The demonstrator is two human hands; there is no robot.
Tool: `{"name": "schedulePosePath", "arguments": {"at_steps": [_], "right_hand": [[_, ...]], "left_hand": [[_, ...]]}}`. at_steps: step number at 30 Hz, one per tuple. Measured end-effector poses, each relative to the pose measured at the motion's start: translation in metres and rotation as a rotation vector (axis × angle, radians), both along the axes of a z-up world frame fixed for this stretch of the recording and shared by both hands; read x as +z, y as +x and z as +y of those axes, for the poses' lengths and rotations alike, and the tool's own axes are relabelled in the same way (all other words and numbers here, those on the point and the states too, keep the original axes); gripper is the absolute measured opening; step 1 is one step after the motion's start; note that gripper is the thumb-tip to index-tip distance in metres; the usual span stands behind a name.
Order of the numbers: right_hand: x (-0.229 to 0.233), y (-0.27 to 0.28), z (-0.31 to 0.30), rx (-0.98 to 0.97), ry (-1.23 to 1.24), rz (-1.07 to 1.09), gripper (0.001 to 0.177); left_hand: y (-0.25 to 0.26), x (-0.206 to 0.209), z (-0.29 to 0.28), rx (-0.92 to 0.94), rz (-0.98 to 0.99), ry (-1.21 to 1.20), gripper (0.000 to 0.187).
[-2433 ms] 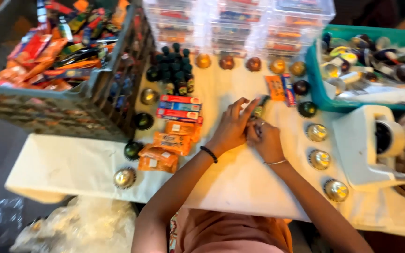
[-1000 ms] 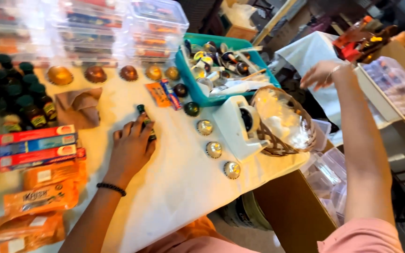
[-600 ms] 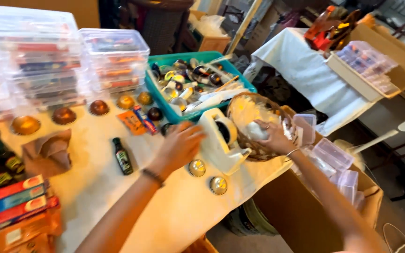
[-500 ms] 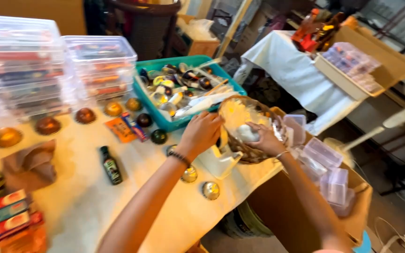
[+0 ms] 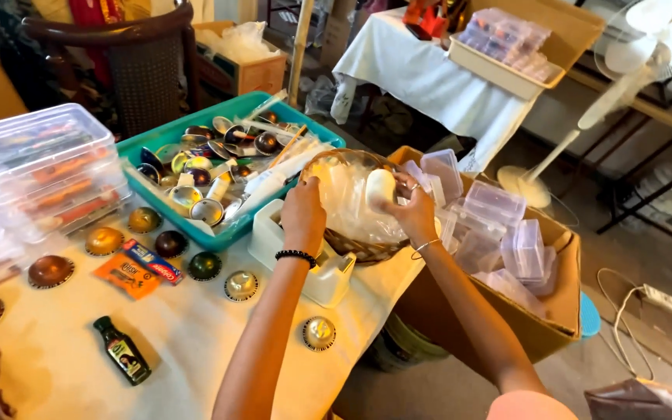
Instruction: Packing various small items including coffee capsules, candy bars, and toothpaste into small plastic storage boxes.
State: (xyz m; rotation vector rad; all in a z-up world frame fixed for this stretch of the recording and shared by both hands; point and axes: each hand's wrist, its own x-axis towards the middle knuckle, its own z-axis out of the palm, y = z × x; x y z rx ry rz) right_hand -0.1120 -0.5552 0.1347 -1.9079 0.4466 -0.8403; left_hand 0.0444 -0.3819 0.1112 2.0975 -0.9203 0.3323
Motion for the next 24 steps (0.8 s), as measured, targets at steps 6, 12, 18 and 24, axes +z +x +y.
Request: {"name": "schedulePosePath", "arguments": {"at_steps": [6,12,18,24], "right_hand": [[0.000,-0.002,0.005,-0.060,0.019,-0.127,0.066],[-0.009,-0.003,-0.010,-0.059,0.362,-0.340,0.059],[-0.001,-0.005,0.000,-0.070,0.392,-0.441,0.064],[-0.003,-0.007,-0.006,-0.100,0.453,-0.531,0.066]], "left_hand": [[-0.014,0.021,0.010,0.004,-0.022,0.030,0.051],[-0.012,0.009,0.003,-0.034,-0.076,0.161,0.039],[-0.025,0.020,-0.014,-0.137,-0.440,0.679,0.056],[-0.035,0.034,-0.025,-0.153,-0.480,1.002,0.068]]}}
